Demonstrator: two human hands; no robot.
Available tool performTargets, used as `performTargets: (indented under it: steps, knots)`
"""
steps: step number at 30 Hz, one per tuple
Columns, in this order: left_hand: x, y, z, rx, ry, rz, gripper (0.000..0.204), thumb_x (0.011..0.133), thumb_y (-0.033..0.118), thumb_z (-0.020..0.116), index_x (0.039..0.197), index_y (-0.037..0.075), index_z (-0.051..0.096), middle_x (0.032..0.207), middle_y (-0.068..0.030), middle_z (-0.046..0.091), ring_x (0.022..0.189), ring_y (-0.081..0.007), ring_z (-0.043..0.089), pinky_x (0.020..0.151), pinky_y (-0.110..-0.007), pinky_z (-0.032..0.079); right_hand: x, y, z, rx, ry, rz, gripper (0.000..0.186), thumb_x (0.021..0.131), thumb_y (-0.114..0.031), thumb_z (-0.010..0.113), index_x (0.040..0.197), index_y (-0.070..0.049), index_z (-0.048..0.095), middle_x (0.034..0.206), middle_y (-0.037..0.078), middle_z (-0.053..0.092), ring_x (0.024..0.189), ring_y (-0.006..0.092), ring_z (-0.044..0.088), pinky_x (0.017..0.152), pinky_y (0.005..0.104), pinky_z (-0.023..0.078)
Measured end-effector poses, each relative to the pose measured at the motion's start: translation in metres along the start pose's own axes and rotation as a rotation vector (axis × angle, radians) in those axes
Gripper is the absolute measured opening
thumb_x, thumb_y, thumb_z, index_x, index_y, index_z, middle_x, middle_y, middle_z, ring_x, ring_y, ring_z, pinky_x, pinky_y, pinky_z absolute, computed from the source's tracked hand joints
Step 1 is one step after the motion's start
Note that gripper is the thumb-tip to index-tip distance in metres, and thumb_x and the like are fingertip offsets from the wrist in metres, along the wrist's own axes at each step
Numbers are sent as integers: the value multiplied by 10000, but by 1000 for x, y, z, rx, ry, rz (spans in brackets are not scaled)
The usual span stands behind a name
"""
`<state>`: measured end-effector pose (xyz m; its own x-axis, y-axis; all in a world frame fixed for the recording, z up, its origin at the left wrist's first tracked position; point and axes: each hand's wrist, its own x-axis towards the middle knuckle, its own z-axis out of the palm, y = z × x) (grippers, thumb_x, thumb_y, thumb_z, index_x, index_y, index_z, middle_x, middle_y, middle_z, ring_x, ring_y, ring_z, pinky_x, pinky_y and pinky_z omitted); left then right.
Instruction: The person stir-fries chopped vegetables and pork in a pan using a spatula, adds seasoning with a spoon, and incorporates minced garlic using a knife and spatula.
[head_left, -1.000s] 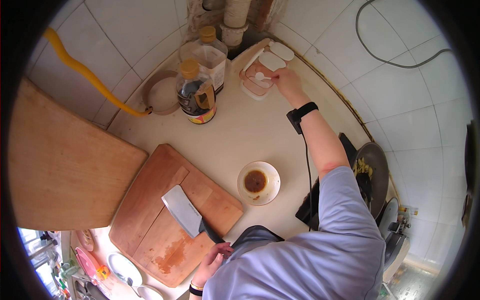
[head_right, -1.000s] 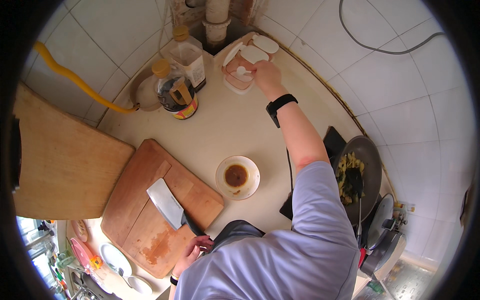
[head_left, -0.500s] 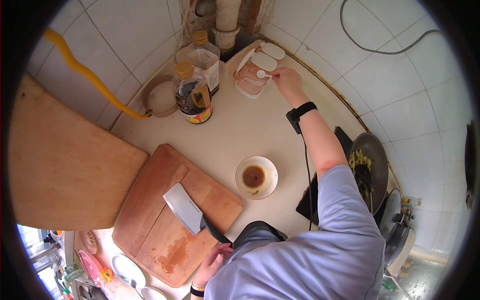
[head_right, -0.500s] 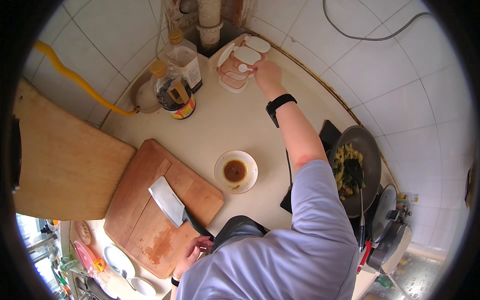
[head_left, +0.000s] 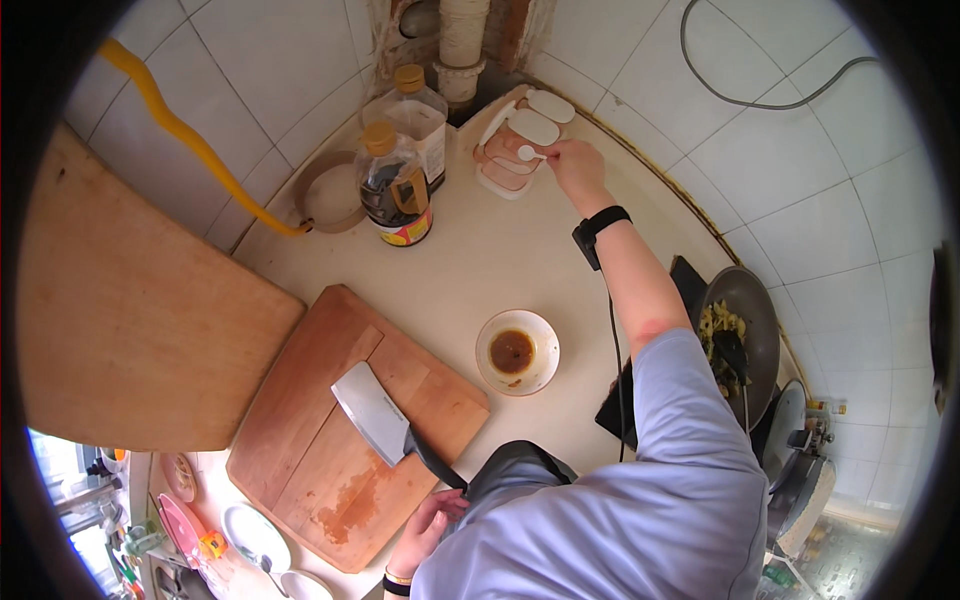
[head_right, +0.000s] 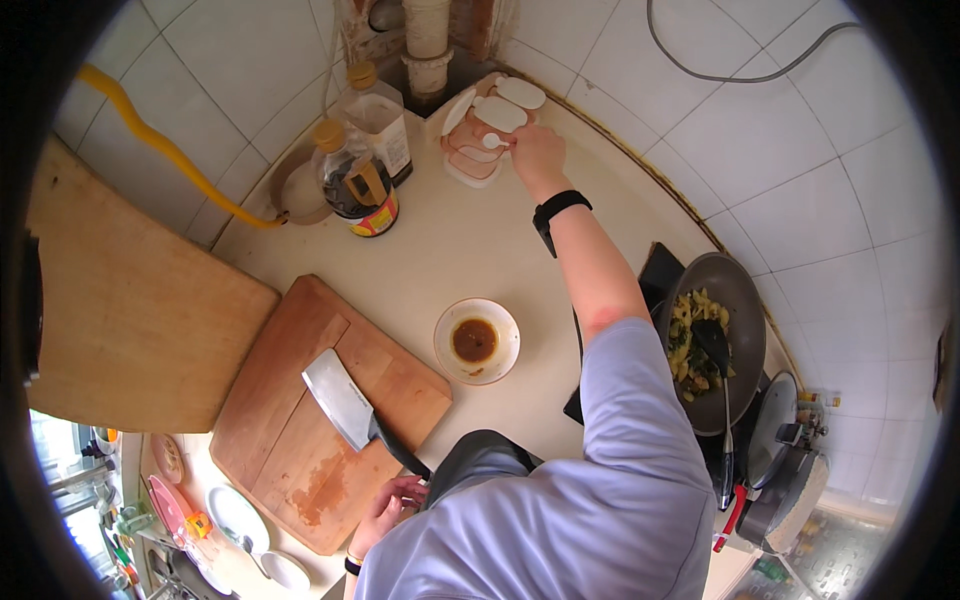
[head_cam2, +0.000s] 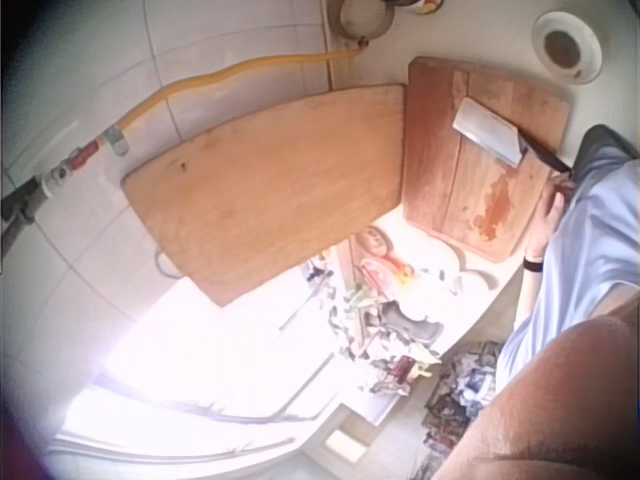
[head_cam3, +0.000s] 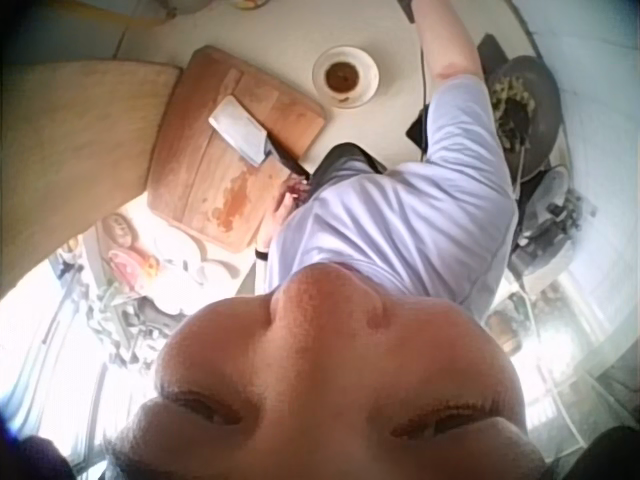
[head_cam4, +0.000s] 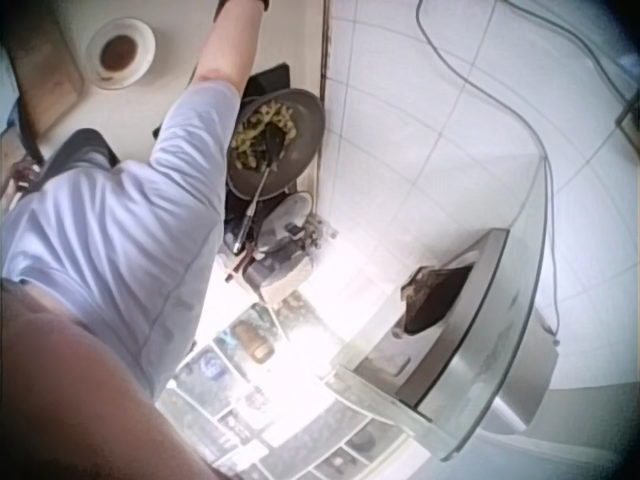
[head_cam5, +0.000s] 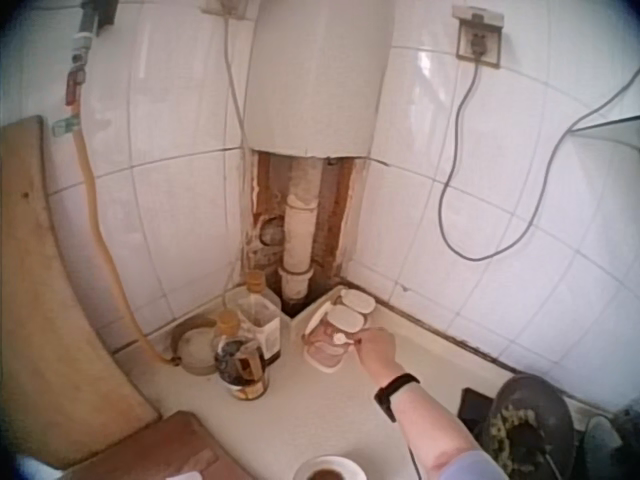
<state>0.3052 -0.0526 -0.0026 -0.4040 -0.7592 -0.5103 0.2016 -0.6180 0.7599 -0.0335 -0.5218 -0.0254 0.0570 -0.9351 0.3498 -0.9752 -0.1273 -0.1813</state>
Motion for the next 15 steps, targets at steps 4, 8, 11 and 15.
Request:
performTargets:
  steps: [4,8,11,15]
  knots:
    - [-1,0,0,-5,-10,10,538,953,384,492,1298,-25,438,1135,-100,577,1019,-169,521,930,-309,406,-2,-1,2,-2,25,4,150,761,-151,638,872,-181,734,777,80,664,732,286,622,643,389,489]
    - [-2,-2,0,1,-19,15,534,955,379,489,1300,-26,435,1135,-100,577,1021,-167,521,930,-309,406,-4,-3,-3,91,23,38,129,764,-165,652,864,-167,733,780,86,661,744,285,620,654,381,491]
    - [-3,0,-1,15,-49,3,538,956,379,485,1306,-26,429,1143,-101,573,1024,-167,520,932,-309,406,-11,-8,-20,165,31,78,117,764,-196,651,835,-139,724,784,94,667,754,288,627,652,391,493]
    - [2,4,-2,29,-138,9,566,953,407,479,1318,-21,415,1162,-107,560,1031,-171,518,937,-311,405,-36,-27,-95,387,21,167,151,752,-216,658,836,-108,722,782,113,670,713,278,632,630,369,494]
